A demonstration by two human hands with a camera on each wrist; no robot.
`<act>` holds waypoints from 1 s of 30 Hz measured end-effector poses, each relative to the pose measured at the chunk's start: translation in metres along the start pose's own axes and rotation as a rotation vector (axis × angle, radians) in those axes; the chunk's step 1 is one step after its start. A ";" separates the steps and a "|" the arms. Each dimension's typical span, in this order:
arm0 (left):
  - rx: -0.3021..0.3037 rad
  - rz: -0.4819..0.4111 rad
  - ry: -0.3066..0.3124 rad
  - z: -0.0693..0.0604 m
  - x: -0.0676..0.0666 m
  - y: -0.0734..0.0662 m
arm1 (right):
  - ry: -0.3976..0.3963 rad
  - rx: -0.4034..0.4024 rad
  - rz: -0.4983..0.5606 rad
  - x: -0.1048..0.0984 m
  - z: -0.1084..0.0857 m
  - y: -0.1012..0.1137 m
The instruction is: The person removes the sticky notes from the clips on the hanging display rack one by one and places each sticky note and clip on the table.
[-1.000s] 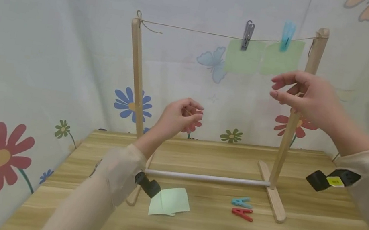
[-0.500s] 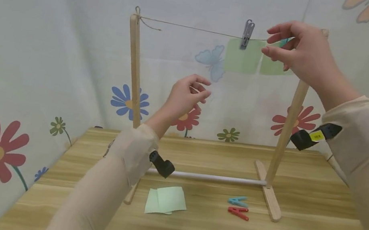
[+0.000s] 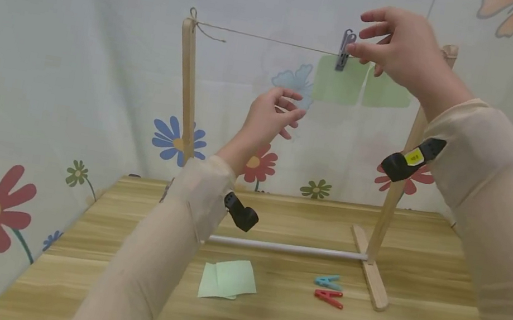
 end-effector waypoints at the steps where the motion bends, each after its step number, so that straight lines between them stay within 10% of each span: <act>1: -0.002 -0.003 0.002 0.002 0.001 -0.001 | 0.004 0.001 -0.002 0.001 0.001 0.001; 30: -0.034 -0.090 -0.019 0.011 0.016 -0.026 | 0.003 0.058 0.011 0.015 0.007 0.004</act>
Point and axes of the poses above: each hand's wrist, its own z-axis towards the middle knuckle, its own x-axis out of the palm, y = z × x, the point moved 10 cm from there along z, towards the middle knuckle, and after that the axes turned 13 degrees about -y, right-handed, at the moved point
